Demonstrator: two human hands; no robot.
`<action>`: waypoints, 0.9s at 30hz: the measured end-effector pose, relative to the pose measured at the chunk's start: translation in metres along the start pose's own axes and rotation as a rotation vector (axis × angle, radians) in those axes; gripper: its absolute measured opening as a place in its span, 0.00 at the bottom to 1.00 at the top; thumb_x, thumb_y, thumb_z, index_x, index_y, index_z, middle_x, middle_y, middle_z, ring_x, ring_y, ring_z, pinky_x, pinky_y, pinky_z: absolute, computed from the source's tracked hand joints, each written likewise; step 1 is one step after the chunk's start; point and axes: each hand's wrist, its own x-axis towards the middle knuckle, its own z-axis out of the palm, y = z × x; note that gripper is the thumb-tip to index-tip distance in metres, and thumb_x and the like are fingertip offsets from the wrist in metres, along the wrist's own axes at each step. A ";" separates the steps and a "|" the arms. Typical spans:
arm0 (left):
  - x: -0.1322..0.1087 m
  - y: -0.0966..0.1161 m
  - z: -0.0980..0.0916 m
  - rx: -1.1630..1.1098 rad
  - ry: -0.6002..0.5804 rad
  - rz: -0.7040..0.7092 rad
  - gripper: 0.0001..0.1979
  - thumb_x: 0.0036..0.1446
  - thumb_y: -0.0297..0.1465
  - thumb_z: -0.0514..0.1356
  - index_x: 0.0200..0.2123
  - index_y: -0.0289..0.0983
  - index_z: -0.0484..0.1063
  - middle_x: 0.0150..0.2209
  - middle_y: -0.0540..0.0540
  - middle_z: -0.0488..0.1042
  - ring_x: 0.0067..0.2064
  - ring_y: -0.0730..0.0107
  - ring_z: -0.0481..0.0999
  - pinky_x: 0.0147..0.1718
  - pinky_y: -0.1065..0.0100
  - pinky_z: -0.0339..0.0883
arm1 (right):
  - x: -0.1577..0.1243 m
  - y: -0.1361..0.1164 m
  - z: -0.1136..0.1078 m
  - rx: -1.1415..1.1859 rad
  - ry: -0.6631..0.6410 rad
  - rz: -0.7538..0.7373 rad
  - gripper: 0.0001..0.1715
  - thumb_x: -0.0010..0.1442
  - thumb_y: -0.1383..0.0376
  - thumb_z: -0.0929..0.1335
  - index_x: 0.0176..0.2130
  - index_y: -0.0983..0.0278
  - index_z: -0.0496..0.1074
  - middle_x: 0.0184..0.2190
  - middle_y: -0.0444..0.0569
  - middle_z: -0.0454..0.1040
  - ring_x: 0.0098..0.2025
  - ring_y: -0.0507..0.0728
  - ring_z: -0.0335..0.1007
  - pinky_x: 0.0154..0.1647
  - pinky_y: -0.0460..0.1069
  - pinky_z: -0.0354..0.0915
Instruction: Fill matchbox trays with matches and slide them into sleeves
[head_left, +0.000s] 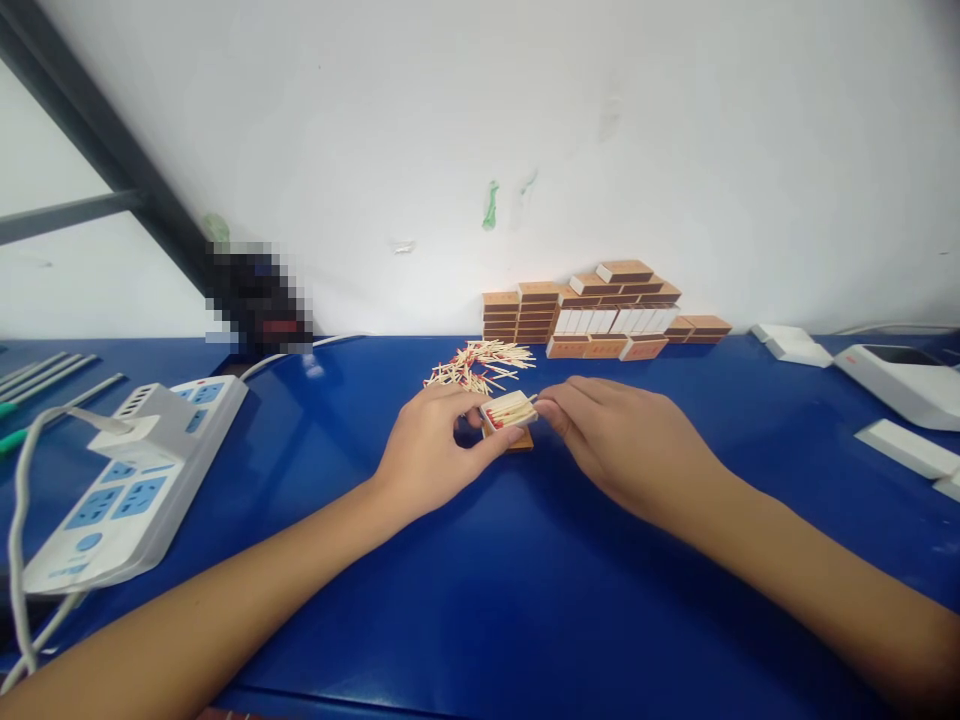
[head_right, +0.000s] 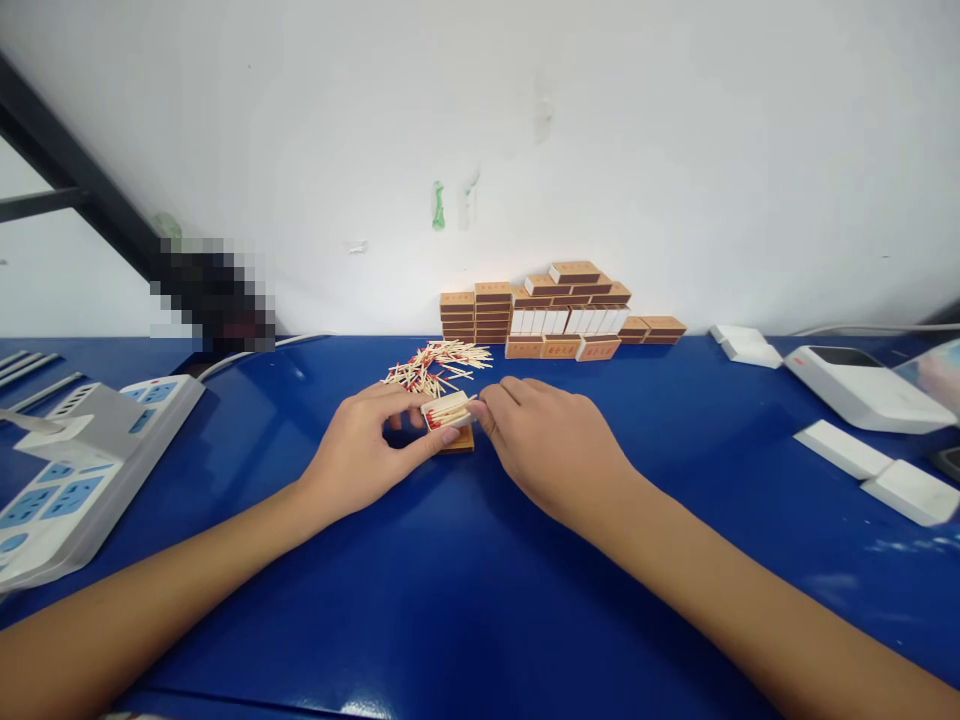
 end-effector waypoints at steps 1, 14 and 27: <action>0.000 0.000 0.000 0.001 0.005 -0.008 0.17 0.63 0.45 0.66 0.30 0.39 0.75 0.26 0.52 0.71 0.32 0.68 0.69 0.34 0.64 0.60 | -0.001 -0.003 -0.001 0.011 0.010 0.019 0.24 0.77 0.59 0.55 0.42 0.63 0.74 0.37 0.56 0.79 0.39 0.61 0.75 0.33 0.53 0.62; 0.000 0.000 0.000 -0.015 0.077 -0.075 0.14 0.62 0.44 0.67 0.38 0.39 0.81 0.30 0.50 0.76 0.32 0.69 0.70 0.33 0.65 0.61 | -0.008 -0.026 0.006 0.239 0.024 0.132 0.35 0.76 0.49 0.54 0.67 0.67 0.64 0.64 0.64 0.70 0.63 0.70 0.70 0.53 0.64 0.75; 0.000 0.000 0.003 -0.014 0.104 -0.010 0.12 0.62 0.41 0.67 0.41 0.39 0.82 0.30 0.49 0.76 0.34 0.66 0.72 0.34 0.65 0.63 | -0.005 -0.025 -0.002 0.515 0.160 0.169 0.23 0.75 0.53 0.60 0.58 0.63 0.70 0.58 0.57 0.73 0.63 0.64 0.67 0.63 0.61 0.67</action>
